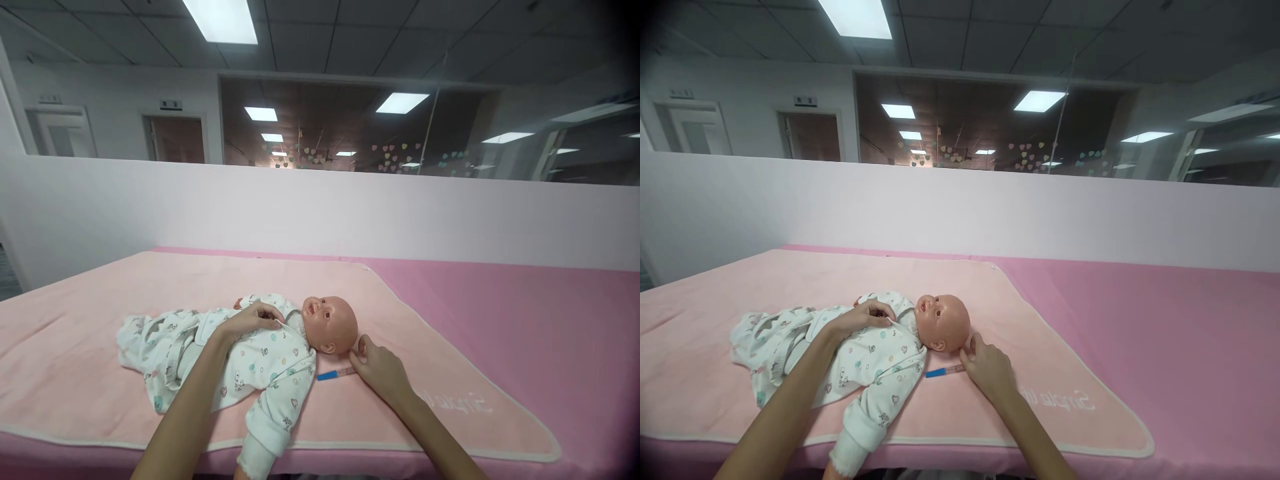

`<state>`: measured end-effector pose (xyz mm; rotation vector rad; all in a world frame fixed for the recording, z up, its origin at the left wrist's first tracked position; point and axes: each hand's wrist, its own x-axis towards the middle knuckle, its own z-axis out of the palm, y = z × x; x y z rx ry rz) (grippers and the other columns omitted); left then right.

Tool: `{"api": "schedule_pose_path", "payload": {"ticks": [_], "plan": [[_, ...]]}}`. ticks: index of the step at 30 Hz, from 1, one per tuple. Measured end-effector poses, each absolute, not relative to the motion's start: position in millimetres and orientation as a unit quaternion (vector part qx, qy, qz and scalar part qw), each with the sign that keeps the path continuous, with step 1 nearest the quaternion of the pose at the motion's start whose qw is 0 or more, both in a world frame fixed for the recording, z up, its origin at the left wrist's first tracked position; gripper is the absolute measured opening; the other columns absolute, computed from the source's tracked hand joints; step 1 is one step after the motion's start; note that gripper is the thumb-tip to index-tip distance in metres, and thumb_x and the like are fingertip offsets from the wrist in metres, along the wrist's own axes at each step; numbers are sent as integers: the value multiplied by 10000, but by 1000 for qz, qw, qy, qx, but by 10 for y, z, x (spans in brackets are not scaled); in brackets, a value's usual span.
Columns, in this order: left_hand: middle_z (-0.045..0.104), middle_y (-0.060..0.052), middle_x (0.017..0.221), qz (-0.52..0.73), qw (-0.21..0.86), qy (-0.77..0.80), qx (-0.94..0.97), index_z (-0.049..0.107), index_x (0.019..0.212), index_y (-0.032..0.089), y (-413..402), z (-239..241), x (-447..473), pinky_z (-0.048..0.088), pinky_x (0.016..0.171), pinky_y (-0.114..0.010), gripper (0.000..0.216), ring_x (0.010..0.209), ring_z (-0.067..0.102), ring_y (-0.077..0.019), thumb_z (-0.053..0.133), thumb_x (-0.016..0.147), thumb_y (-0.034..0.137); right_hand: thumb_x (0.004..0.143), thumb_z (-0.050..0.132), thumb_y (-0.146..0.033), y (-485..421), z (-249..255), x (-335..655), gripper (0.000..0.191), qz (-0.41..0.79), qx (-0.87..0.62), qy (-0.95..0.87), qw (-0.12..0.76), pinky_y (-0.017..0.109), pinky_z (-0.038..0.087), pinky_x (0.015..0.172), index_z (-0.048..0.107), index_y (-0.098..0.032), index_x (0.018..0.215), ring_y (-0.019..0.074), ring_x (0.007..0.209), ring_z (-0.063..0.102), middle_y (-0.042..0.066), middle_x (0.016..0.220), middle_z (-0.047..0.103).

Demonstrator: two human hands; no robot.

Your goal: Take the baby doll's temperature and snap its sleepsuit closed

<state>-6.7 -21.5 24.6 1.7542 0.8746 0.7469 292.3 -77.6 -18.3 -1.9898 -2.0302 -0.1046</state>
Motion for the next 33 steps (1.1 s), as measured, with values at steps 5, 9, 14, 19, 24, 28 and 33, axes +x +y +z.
{"api": "schedule_pose_path", "payload": {"ticks": [5,9,14,19,24,28,33], "plan": [[600,-10,662,328,502,372,709,685,767,137,-221,232,-58,362,619,-221,213,661,498,-118,691,616,287,843,331,-302,-785,-223,2880,241,-86,-694,-709,90,242,275,530,510,-161,921,205,630,593,77,686,624],[579,-5,645,341,501,374,702,688,762,135,-223,222,-52,351,606,-216,225,655,483,-111,705,601,291,831,352,-268,-796,-231,2857,225,-96,-704,-700,74,248,308,565,520,-145,917,201,632,598,92,689,628],[540,6,617,360,495,382,692,689,764,133,-189,180,-57,325,578,-208,246,635,458,-101,722,581,293,777,414,-244,-811,-274,2916,162,-137,-702,-689,119,229,278,515,537,-151,825,158,514,542,35,559,573],[544,10,602,367,508,374,683,689,751,133,-172,168,-65,329,576,-204,216,624,463,-97,722,581,261,786,392,-210,-830,-198,2848,177,-289,-577,-655,392,221,253,465,539,-168,697,108,433,434,-19,462,463],[602,-5,626,361,538,365,668,692,747,141,-186,195,-75,364,604,-216,163,631,505,-115,682,602,214,761,445,-147,-696,-10,2079,147,-288,-304,-752,509,230,313,497,489,-185,626,104,489,413,-15,505,458],[609,-16,635,372,543,327,677,656,638,122,-154,147,-104,383,608,-218,75,642,510,-122,588,607,127,745,439,-138,-536,7,1380,82,-242,-260,-781,514,258,359,550,501,-175,708,140,599,454,21,620,515],[577,-2,589,400,517,334,679,610,568,138,-117,91,-127,393,588,-220,130,619,481,-120,489,588,92,662,405,-67,-479,-70,1176,212,-177,-266,-790,523,289,397,642,512,-168,815,173,729,460,50,766,535]]}}
